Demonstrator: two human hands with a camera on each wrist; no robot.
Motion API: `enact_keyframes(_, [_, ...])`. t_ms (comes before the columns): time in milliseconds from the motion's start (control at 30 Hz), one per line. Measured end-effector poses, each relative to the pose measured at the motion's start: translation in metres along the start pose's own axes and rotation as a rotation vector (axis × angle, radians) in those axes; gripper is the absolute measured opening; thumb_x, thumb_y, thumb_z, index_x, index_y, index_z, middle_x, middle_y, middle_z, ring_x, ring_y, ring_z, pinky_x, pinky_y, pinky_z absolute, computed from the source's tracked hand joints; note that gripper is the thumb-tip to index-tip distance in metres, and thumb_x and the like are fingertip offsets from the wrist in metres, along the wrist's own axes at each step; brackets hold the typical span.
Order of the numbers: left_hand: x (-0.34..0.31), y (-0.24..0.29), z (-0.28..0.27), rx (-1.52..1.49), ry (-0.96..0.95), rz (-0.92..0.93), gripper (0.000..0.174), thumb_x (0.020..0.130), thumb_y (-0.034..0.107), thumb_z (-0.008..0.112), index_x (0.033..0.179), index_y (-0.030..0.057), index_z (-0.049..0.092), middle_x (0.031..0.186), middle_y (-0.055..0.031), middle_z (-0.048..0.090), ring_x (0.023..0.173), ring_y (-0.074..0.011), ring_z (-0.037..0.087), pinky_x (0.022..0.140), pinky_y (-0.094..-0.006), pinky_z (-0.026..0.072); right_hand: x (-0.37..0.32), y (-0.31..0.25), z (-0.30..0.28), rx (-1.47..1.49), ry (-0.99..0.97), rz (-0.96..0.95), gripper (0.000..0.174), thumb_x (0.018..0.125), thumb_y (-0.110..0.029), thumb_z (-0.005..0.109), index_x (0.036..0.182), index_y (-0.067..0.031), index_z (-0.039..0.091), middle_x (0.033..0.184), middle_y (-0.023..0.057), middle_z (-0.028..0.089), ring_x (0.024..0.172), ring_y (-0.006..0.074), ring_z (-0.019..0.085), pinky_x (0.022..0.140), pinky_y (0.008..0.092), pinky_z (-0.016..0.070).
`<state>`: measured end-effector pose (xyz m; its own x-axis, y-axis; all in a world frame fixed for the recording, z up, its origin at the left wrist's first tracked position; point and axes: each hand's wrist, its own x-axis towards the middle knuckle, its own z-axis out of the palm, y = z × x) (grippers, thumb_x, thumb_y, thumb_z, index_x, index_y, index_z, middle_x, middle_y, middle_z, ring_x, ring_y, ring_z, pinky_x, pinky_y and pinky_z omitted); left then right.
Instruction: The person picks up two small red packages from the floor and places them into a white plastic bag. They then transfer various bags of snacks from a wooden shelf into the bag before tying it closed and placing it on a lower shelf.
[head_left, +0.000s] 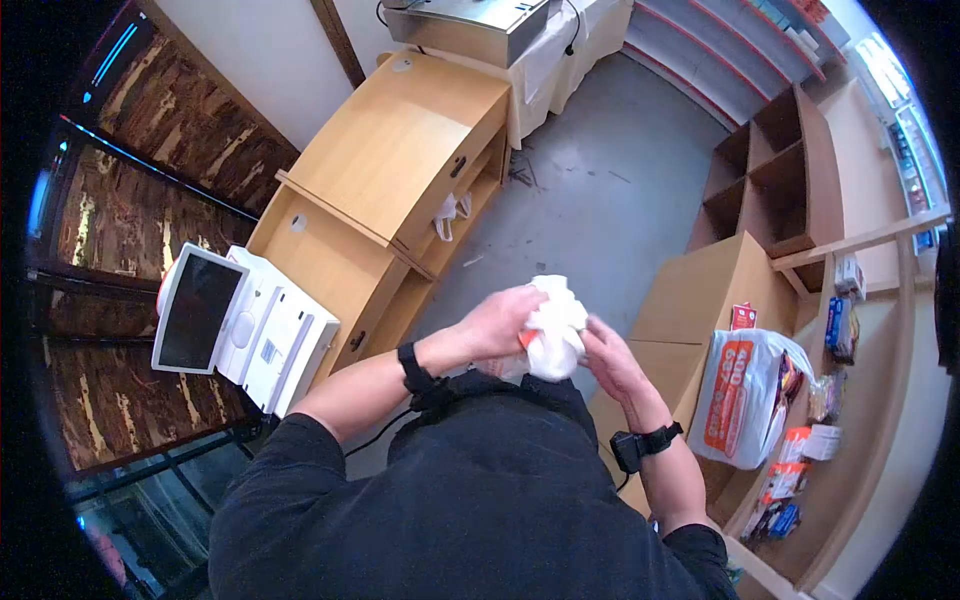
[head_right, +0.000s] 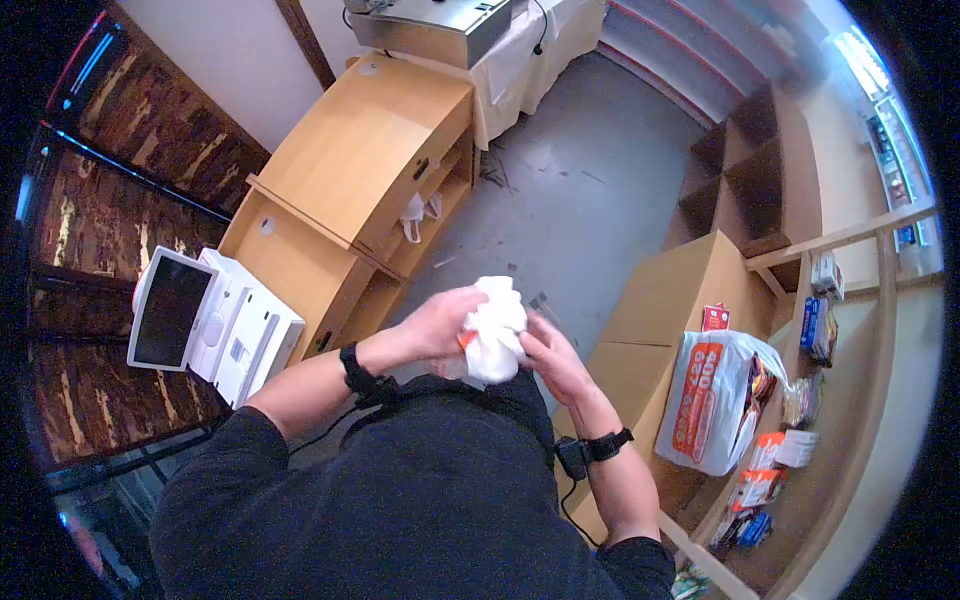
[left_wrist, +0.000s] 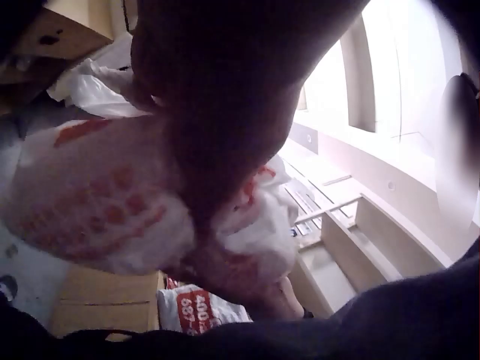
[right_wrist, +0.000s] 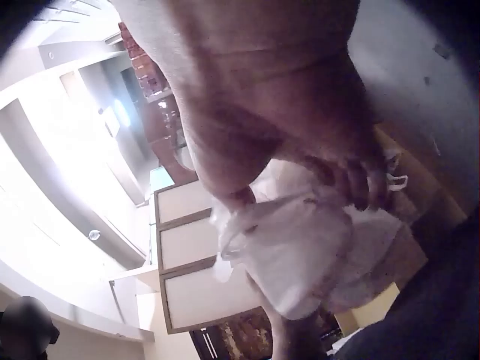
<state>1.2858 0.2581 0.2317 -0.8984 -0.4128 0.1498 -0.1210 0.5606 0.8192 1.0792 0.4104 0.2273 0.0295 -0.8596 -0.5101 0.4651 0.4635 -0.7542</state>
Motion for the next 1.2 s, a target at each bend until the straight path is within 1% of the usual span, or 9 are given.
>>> enact_keyframes(133, [0.070,-0.023,0.012,-0.241,0.086,-0.170,0.032,0.081,0.017,0.075,0.110,0.0043,0.067,0.104,-0.0195,0.070,0.101,-0.0405,0.069,0.087,-0.0455,0.0546,0.042,-0.042,-0.016,-0.176,-0.101,-0.256,0.086,0.091,-0.028,0.076,0.158,-0.0035,0.028,0.152,0.0136,0.045,0.140,0.0236,0.043,0.112,0.0385,0.0412])
enact_keyframes(300, [0.190,-0.045,0.025,-0.145,0.165,-0.319,0.041,0.081,0.019,0.074,0.118,0.0038,0.063,0.109,-0.0188,0.071,0.101,-0.0321,0.071,0.090,-0.0456,0.0537,0.138,-0.072,-0.080,0.068,0.023,-0.247,0.064,0.089,-0.018,0.079,0.143,-0.0032,0.048,0.135,0.0093,0.060,0.124,0.0223,0.059,0.106,0.0390,0.0480])
enact_keyframes(333, [0.208,-0.060,0.023,-0.188,-0.070,-0.351,0.074,0.078,0.026,0.079,0.138,-0.0017,0.045,0.139,-0.0275,0.054,0.126,-0.0445,0.055,0.105,-0.0461,0.0465,0.152,-0.082,-0.096,0.133,0.012,-0.224,0.059,0.089,-0.016,0.078,0.140,-0.0030,0.050,0.131,0.0092,0.062,0.121,0.0226,0.062,0.104,0.0390,0.0503])
enact_keyframes(467, [0.251,-0.050,0.001,-0.158,-0.009,-0.167,0.107,0.075,0.037,0.085,0.159,0.0064,0.026,0.156,-0.0258,0.030,0.145,-0.0469,0.033,0.119,-0.0463,0.0347,0.198,-0.112,-0.178,0.390,0.011,-0.083,0.045,0.094,-0.005,0.068,0.136,0.0003,0.053,0.124,0.0140,0.067,0.107,0.0274,0.070,0.091,0.0403,0.0602])
enact_keyframes(600, [0.285,-0.098,0.009,-0.051,-0.074,-0.351,0.110,0.071,0.037,0.090,0.158,0.0075,0.029,0.149,-0.0249,0.037,0.140,-0.0441,0.042,0.115,-0.0460,0.0398,0.249,-0.121,-0.207,0.422,0.045,0.089,0.044,0.094,-0.006,0.068,0.135,-0.0002,0.055,0.122,0.0115,0.068,0.106,0.0245,0.070,0.090,0.0387,0.0597])
enact_keyframes(700, [0.300,-0.148,0.043,0.030,-0.023,-0.533,0.086,0.075,0.021,0.083,0.150,0.0122,0.042,0.138,-0.0239,0.043,0.112,-0.0467,0.061,0.096,-0.0489,0.0539,0.289,-0.080,-0.203,0.416,0.031,0.132,0.044,0.096,-0.009,0.067,0.138,-0.0027,0.053,0.123,0.0073,0.065,0.106,0.0183,0.068,0.088,0.0325,0.0572])
enact_keyframes(900, [0.287,-0.344,0.091,0.066,0.148,-0.683,0.040,0.078,0.018,0.076,0.113,0.0092,0.059,0.103,-0.0155,0.066,0.099,-0.0403,0.066,0.084,-0.0477,0.0539,0.342,-0.041,-0.220,0.398,0.087,0.230,0.080,0.104,-0.050,0.051,0.164,-0.0144,0.011,0.158,0.0150,0.035,0.141,0.0241,0.041,0.113,0.0445,0.0366])
enact_keyframes(1100, [0.214,-0.632,0.062,0.125,0.887,-1.160,0.048,0.082,0.021,0.079,0.119,-0.0027,0.058,0.113,-0.0219,0.069,0.105,-0.0352,0.068,0.092,-0.0455,0.0523,0.352,0.053,-0.260,0.046,0.100,0.363,0.061,0.107,-0.035,0.052,0.158,-0.0087,0.032,0.142,0.0136,0.055,0.124,0.0211,0.056,0.103,0.0352,0.0462])
enact_keyframes(1200, [0.167,-0.751,0.037,0.109,0.715,-1.568,0.048,0.091,0.042,0.072,0.111,-0.0019,0.069,0.110,-0.0185,0.074,0.098,-0.0312,0.071,0.087,-0.0420,0.0532,0.344,0.080,-0.269,0.001,0.143,0.507,0.054,0.101,-0.009,0.062,0.152,-0.0058,0.043,0.137,0.0094,0.058,0.121,0.0183,0.057,0.103,0.0329,0.0459])
